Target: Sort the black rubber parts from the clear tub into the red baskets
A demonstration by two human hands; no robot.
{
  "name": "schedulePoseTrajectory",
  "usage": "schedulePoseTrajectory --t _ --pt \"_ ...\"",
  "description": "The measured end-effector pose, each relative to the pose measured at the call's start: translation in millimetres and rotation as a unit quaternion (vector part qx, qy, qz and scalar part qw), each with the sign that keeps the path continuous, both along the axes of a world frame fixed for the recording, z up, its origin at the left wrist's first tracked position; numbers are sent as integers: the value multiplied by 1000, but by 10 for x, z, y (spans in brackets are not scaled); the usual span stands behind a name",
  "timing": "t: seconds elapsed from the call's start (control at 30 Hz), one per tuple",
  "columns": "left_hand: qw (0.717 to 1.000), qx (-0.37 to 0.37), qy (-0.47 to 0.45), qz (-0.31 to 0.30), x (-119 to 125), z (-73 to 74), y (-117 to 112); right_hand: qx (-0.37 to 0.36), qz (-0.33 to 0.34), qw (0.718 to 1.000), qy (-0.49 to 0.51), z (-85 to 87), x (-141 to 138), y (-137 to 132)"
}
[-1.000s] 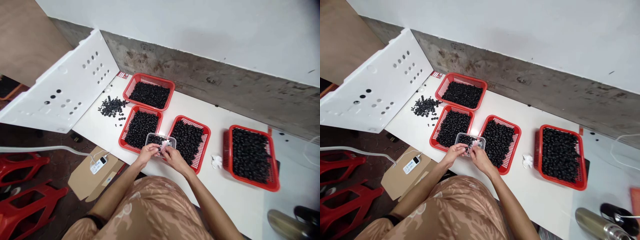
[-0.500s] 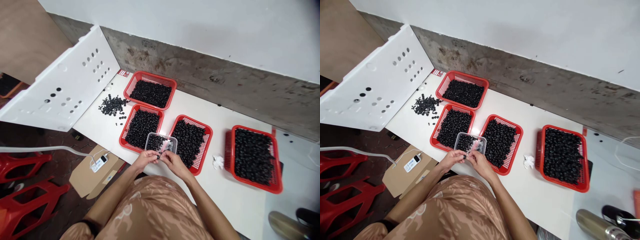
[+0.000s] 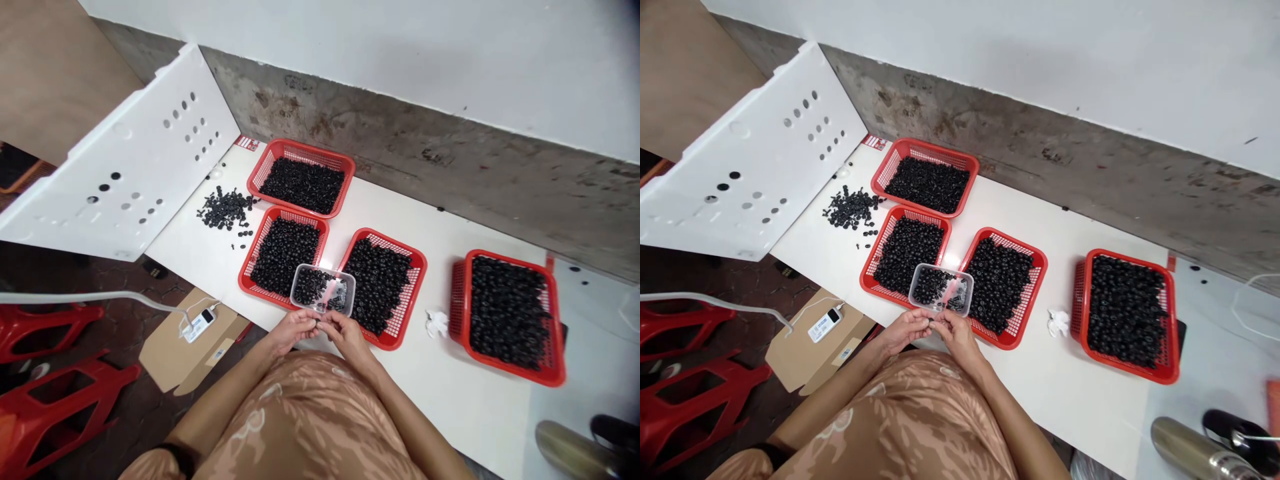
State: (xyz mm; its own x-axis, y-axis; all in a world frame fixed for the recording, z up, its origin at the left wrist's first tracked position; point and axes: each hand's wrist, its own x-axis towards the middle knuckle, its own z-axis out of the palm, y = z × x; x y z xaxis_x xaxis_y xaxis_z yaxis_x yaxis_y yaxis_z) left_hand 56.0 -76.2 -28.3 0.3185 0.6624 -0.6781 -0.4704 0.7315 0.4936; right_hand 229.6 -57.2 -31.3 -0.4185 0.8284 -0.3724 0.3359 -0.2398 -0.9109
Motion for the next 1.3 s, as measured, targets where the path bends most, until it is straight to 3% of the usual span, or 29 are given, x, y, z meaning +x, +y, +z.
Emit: schedulePoseTrajectory --t 0.13,0.27,0.37,0.53,0.67,0.87,0.97,1.03,1.13,1.3 --pt "1000 7 -9 -5 -67 -25 -56 -39 11 999 12 -60 17 45" --pt "1000 -4 -15 -4 -91 -62 -109 53 35 989 -132 -161 26 278" --pt "1000 -25 -9 5 -87 -92 -134 123 78 952 -268 -296 -43 504" --pt "999 -29 -1 19 -77 -113 -149 118 117 934 -317 -514 -235 658" --pt "999 -24 -19 31 -85 -123 -148 120 127 929 -327 -540 -305 658" --pt "998 -23 -34 57 -96 -77 -27 124 103 948 -275 -317 -205 682" --pt "997 -23 -33 72 -75 -6 98 92 52 986 -131 -143 -123 608" --pt "996 -19 -37 77 -47 35 174 84 4 996 -16 -28 -85 534" --pt "996 -11 -51 74 2 64 244 134 -15 990 28 135 -51 443" --pt "997 12 -54 58 49 57 276 232 32 972 -9 392 16 417"
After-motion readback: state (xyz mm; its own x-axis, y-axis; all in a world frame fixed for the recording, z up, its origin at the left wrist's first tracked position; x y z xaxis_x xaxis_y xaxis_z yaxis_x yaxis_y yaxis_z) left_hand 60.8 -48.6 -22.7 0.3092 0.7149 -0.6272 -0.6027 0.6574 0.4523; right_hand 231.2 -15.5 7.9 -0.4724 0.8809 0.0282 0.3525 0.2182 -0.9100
